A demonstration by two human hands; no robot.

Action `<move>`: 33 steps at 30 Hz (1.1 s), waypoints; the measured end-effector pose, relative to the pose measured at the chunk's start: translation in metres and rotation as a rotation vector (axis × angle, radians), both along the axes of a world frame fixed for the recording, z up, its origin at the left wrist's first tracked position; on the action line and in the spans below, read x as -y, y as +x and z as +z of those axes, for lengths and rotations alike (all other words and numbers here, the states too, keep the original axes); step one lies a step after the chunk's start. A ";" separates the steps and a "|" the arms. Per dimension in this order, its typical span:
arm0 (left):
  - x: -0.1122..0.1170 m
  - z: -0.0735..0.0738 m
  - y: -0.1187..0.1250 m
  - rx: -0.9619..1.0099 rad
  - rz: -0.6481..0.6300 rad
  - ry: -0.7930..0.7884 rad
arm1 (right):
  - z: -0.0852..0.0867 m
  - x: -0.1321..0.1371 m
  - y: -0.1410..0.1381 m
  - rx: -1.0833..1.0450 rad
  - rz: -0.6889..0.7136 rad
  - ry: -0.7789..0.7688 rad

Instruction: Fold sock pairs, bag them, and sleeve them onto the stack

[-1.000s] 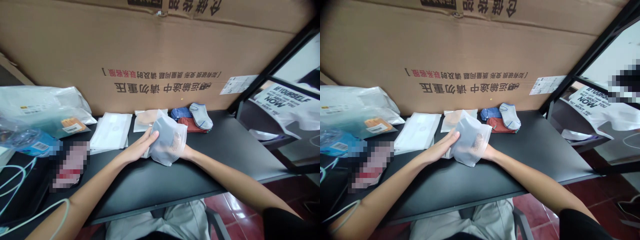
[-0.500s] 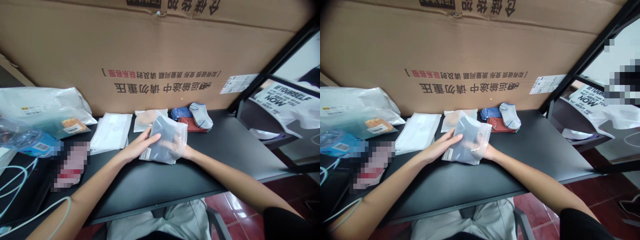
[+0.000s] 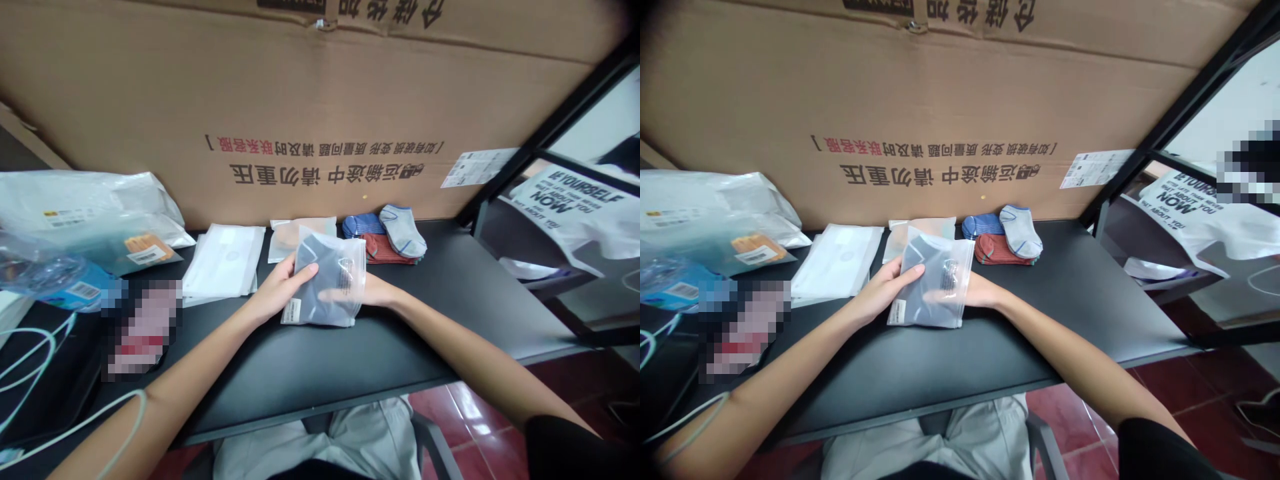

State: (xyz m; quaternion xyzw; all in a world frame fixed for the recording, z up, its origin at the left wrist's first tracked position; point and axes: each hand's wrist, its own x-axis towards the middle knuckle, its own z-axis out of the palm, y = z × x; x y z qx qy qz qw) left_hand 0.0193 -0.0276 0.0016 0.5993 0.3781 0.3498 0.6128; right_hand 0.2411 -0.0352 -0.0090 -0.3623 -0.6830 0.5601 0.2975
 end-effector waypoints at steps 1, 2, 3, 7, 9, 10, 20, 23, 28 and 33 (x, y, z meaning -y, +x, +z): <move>0.000 0.000 0.001 0.000 0.022 0.016 | -0.001 -0.001 0.002 0.011 0.027 0.017; 0.001 0.000 0.003 0.003 0.043 0.027 | -0.002 -0.002 0.002 0.010 0.053 0.032; 0.002 0.000 0.004 0.007 0.063 0.029 | -0.005 -0.002 0.002 -0.002 0.068 0.045; 0.008 -0.004 0.010 0.019 0.108 -0.003 | -0.023 0.002 -0.005 -0.084 -0.060 0.108; 0.010 -0.007 0.012 0.019 0.104 -0.007 | -0.033 0.004 -0.009 -0.108 -0.145 0.135; 0.011 -0.008 0.013 0.019 0.101 -0.003 | -0.036 0.005 -0.011 -0.113 -0.156 0.147; 0.001 -0.007 0.008 0.070 0.192 0.075 | -0.004 0.000 -0.006 -0.005 -0.124 0.264; 0.001 -0.004 0.007 0.074 0.248 0.093 | -0.005 -0.006 -0.002 0.021 -0.218 0.263; 0.006 -0.003 0.008 0.003 0.166 0.114 | -0.008 -0.003 -0.003 -0.011 -0.130 0.247; -0.003 -0.002 0.005 0.055 0.302 0.204 | 0.001 -0.003 0.001 -0.055 -0.131 0.174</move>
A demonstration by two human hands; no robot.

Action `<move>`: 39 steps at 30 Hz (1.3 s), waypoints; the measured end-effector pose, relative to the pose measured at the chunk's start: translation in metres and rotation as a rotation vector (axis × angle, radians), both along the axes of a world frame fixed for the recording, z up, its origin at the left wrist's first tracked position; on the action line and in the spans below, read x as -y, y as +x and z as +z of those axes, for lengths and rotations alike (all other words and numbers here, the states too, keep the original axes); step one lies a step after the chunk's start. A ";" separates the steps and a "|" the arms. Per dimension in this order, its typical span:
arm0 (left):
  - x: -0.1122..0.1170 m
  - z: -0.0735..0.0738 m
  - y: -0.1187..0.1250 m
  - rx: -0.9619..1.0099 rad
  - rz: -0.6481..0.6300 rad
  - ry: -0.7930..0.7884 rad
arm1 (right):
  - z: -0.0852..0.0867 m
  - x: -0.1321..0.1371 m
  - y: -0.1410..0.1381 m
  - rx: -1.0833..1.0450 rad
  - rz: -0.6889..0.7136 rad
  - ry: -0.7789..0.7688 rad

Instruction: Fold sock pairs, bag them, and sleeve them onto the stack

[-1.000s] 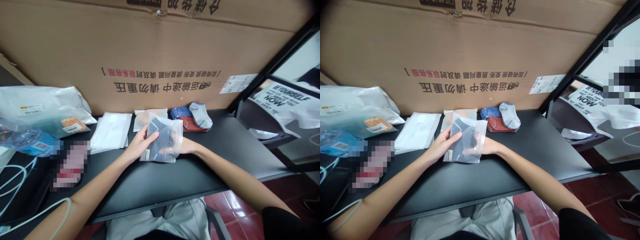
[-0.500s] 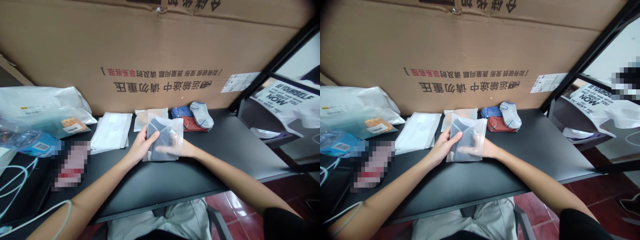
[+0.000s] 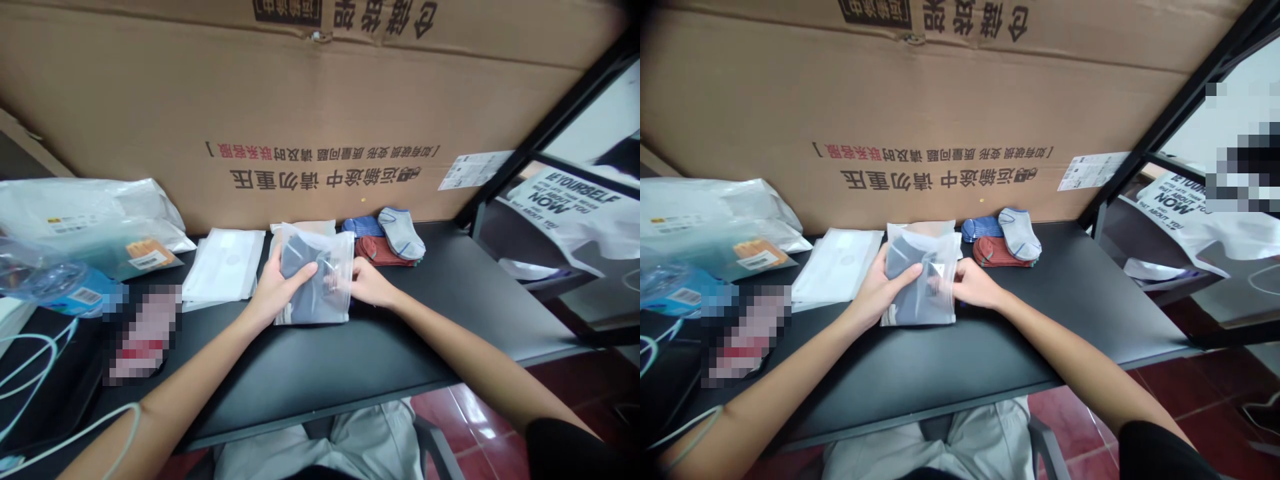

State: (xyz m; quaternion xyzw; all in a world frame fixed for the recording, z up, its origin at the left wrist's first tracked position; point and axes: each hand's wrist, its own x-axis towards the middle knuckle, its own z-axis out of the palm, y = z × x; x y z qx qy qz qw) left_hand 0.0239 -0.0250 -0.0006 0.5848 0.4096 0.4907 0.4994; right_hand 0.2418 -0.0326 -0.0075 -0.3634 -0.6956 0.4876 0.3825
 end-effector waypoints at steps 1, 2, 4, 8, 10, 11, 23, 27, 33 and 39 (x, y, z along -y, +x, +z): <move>-0.003 0.001 -0.002 0.036 0.038 0.004 | 0.001 -0.002 0.002 -0.039 -0.063 0.000; -0.006 0.001 -0.004 0.076 0.071 -0.001 | 0.002 -0.004 0.003 -0.091 -0.136 -0.004; -0.011 0.003 -0.007 0.146 0.118 -0.021 | 0.001 -0.010 0.005 -0.215 -0.243 -0.060; -0.012 0.005 -0.010 0.137 0.140 -0.015 | -0.003 -0.014 0.004 -0.312 -0.084 -0.286; -0.011 0.005 -0.010 0.066 0.136 0.021 | -0.003 -0.012 0.002 -0.238 0.045 -0.325; -0.011 0.004 -0.009 0.030 0.132 0.042 | -0.003 -0.010 0.000 -0.183 0.079 -0.327; 0.002 0.015 -0.014 -0.427 0.096 0.455 | -0.003 -0.018 0.000 -0.575 -0.440 -0.388; 0.008 0.013 -0.009 -0.425 -0.243 0.042 | -0.004 -0.018 -0.001 -0.565 -0.418 -0.405; -0.001 -0.007 -0.004 -0.171 -0.371 -0.261 | -0.004 -0.010 -0.004 -0.367 -0.233 -0.354; 0.003 -0.007 -0.001 -0.096 -0.351 -0.226 | 0.001 0.003 -0.013 -0.095 0.014 -0.379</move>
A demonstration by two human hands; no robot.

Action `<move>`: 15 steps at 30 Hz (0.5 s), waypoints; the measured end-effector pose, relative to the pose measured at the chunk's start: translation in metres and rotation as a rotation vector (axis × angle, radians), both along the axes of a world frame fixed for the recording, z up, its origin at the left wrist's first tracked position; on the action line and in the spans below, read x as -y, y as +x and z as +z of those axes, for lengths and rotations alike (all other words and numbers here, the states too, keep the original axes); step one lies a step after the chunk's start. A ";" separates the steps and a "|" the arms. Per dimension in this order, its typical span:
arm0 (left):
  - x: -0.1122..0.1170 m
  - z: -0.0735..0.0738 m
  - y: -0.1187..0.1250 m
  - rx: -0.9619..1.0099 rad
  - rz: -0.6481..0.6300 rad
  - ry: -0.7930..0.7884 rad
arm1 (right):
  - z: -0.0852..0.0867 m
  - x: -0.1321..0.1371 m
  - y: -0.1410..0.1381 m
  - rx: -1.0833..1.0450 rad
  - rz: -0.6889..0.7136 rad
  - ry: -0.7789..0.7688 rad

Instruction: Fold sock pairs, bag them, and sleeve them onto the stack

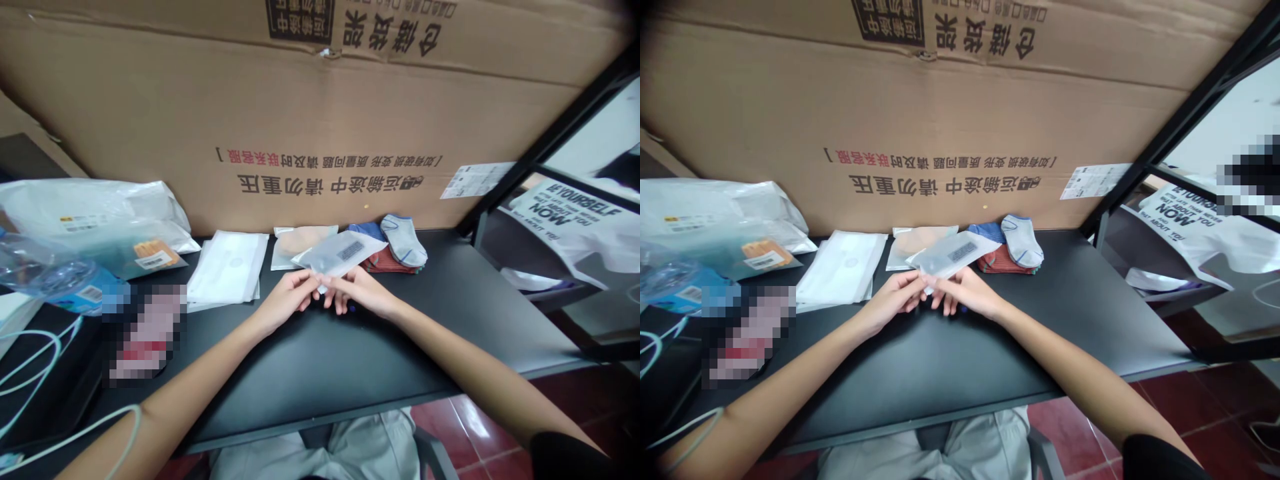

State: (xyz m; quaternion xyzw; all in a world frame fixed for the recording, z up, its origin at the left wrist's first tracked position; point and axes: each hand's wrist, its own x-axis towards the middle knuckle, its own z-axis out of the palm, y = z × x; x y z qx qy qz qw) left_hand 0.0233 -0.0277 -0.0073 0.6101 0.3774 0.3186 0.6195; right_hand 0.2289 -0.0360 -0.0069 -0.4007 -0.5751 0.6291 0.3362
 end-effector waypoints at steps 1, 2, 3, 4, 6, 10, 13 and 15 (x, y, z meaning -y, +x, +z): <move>0.001 0.001 0.001 0.002 0.002 0.009 | 0.001 0.003 -0.002 0.014 0.040 -0.007; 0.001 0.001 0.001 0.005 0.001 0.008 | 0.001 0.005 -0.004 0.016 0.061 -0.015; 0.002 0.002 0.001 0.007 -0.004 -0.009 | 0.002 0.007 -0.006 0.009 0.068 -0.024; 0.002 0.003 0.001 0.006 -0.020 -0.041 | 0.002 0.008 -0.007 -0.001 0.070 -0.030; 0.002 0.004 0.001 -0.004 -0.088 -0.126 | 0.004 0.009 -0.008 -0.018 0.086 -0.036; 0.003 0.006 0.001 0.031 -0.151 -0.226 | 0.004 0.009 -0.008 -0.049 0.097 -0.064; 0.005 0.007 0.003 0.099 -0.069 -0.177 | 0.002 0.009 -0.010 -0.094 0.063 -0.096; 0.005 0.008 0.004 0.127 -0.032 -0.153 | 0.000 0.007 -0.009 -0.145 -0.001 -0.127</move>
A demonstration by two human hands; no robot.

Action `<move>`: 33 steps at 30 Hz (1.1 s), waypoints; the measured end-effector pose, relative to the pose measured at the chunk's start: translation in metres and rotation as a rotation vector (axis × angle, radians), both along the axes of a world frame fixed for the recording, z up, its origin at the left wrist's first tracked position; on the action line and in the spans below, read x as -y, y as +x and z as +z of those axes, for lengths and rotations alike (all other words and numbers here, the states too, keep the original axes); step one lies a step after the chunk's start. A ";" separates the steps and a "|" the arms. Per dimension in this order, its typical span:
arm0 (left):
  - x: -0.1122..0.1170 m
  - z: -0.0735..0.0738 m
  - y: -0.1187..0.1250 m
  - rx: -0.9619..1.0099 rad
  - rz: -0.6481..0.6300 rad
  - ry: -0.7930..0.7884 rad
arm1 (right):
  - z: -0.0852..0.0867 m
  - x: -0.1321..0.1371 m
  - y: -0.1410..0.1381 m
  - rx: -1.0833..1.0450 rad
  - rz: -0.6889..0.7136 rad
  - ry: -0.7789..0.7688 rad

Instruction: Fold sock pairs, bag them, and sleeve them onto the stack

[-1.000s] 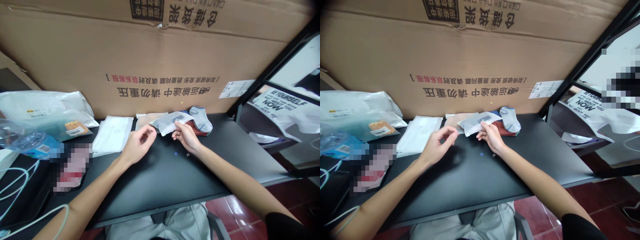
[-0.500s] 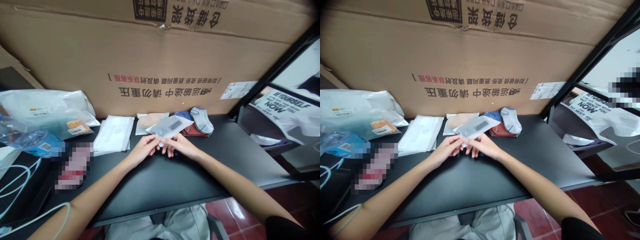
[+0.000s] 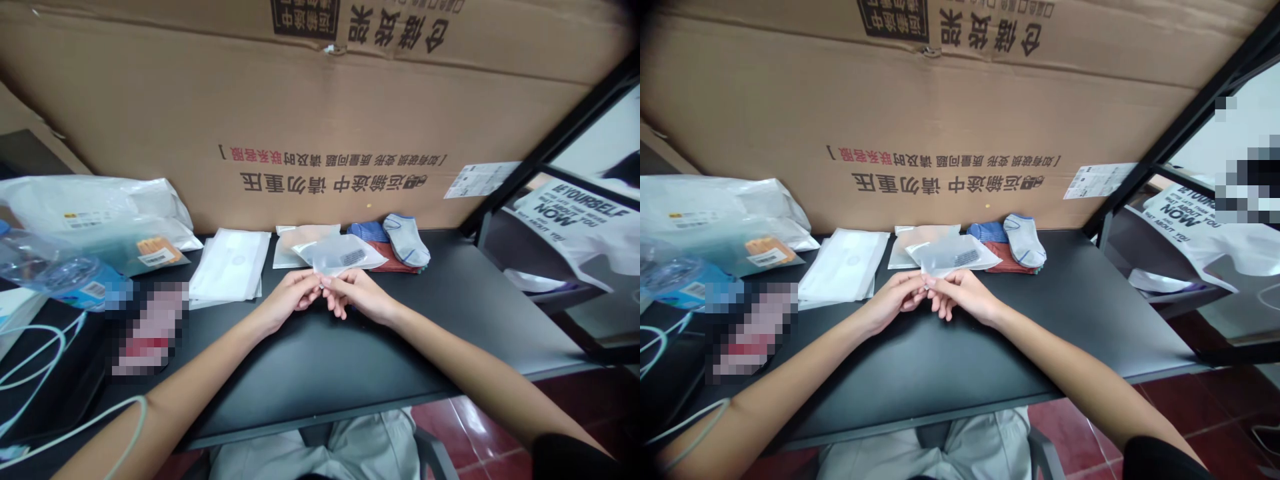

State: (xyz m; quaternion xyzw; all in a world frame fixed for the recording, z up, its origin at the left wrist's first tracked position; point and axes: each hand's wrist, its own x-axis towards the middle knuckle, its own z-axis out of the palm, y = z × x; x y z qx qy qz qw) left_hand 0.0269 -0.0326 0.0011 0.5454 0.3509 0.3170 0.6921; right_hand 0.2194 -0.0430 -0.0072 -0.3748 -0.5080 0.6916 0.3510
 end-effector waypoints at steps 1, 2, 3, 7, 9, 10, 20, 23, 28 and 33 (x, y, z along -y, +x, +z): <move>-0.001 0.001 0.000 0.018 0.032 -0.003 | -0.001 -0.002 0.001 -0.029 -0.054 -0.018; -0.003 0.003 -0.001 0.045 0.075 -0.011 | -0.001 -0.006 0.004 -0.062 -0.122 -0.030; -0.005 0.004 -0.003 0.080 0.126 -0.018 | -0.001 -0.011 0.008 -0.095 -0.203 -0.035; -0.021 0.008 -0.016 0.237 0.350 -0.009 | -0.001 -0.033 0.029 -0.187 -0.553 0.017; -0.028 0.008 -0.023 0.249 0.426 0.027 | -0.003 -0.040 0.035 -0.182 -0.632 0.050; -0.031 0.007 -0.026 0.236 0.448 0.037 | -0.004 -0.041 0.036 -0.173 -0.640 0.064; -0.038 0.001 -0.033 0.091 0.537 0.107 | -0.027 -0.047 0.032 -0.018 -0.593 0.231; -0.041 -0.004 -0.034 0.116 0.554 0.148 | -0.031 -0.048 0.033 0.012 -0.552 0.284; -0.042 -0.007 -0.034 0.003 0.602 0.308 | -0.026 -0.042 0.033 0.216 -0.528 0.447; -0.039 -0.006 -0.032 -0.086 0.561 0.284 | -0.027 -0.043 0.034 0.290 -0.465 0.408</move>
